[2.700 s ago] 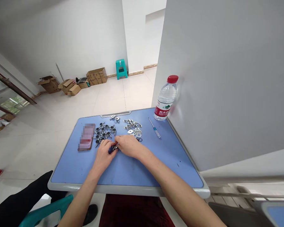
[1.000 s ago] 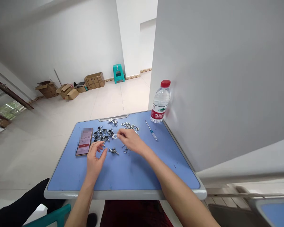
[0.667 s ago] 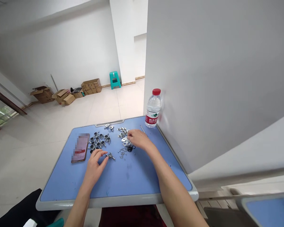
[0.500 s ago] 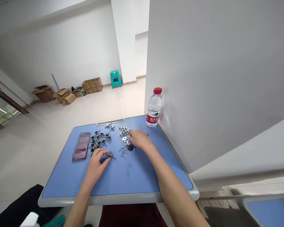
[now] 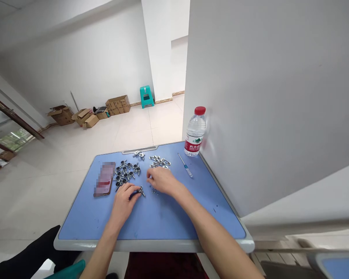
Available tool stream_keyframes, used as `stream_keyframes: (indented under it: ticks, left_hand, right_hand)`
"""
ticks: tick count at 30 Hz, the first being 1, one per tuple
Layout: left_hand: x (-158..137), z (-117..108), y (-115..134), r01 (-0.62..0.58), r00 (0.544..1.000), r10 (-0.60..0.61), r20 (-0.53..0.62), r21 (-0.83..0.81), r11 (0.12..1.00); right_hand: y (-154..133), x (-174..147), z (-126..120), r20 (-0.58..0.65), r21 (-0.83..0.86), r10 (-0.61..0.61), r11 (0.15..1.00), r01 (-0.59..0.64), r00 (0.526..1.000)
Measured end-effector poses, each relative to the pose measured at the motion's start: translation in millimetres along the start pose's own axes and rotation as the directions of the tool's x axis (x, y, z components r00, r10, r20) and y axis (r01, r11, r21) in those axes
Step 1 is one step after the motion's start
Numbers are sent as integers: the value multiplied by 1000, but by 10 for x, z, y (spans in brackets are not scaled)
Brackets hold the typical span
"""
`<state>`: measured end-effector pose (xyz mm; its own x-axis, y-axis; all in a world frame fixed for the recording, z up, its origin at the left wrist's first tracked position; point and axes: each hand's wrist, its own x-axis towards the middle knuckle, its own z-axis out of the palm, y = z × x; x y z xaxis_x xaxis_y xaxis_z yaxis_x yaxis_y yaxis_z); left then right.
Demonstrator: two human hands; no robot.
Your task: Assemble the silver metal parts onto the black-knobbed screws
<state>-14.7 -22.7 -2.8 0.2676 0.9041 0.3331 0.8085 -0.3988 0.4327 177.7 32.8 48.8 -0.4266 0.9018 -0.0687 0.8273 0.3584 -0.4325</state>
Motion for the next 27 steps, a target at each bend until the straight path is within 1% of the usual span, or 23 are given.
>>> stream_keyframes:
  ticks: [2, 3, 7, 10, 15, 17, 20, 24, 27]
  left_hand:
    - [1, -10, 6, 12, 1000, -12, 5, 5, 1000]
    - [2, -15, 10, 17, 1000, -17, 9, 4, 1000]
    - [11, -31, 29, 42, 999, -42, 21, -8, 999]
    - [12, -32, 35, 60, 998, -59, 29, -24, 998]
    - [8, -25, 27, 54, 998, -53, 37, -10, 999]
    - [7, -23, 25, 54, 998, -54, 40, 6, 999]
    - [6, -22, 27, 55, 998, -56, 33, 24, 998]
    - [7, -24, 34, 50, 998, -51, 21, 38, 998]
    - [12, -19, 33, 60, 998, -61, 22, 57, 997]
  right_hand:
    - [-69, 0, 94, 60, 31, -94, 995, 92, 994]
    - [-94, 2, 138, 79, 34, -121, 992, 119, 989]
    - [-139, 8, 234, 118, 25, -141, 990, 139, 983]
    - [-151, 3, 234, 103, 37, -136, 990, 133, 985]
    - [-172, 2, 259, 39, 79, -168, 983, 164, 985]
    - [-184, 7, 281, 22, 82, -153, 985, 151, 988]
    - [-203, 15, 302, 29, 108, -118, 988, 114, 993]
    - [-229, 14, 317, 22, 206, -134, 970, 126, 991]
    - [-247, 2, 331, 7, 323, -174, 932, 163, 985]
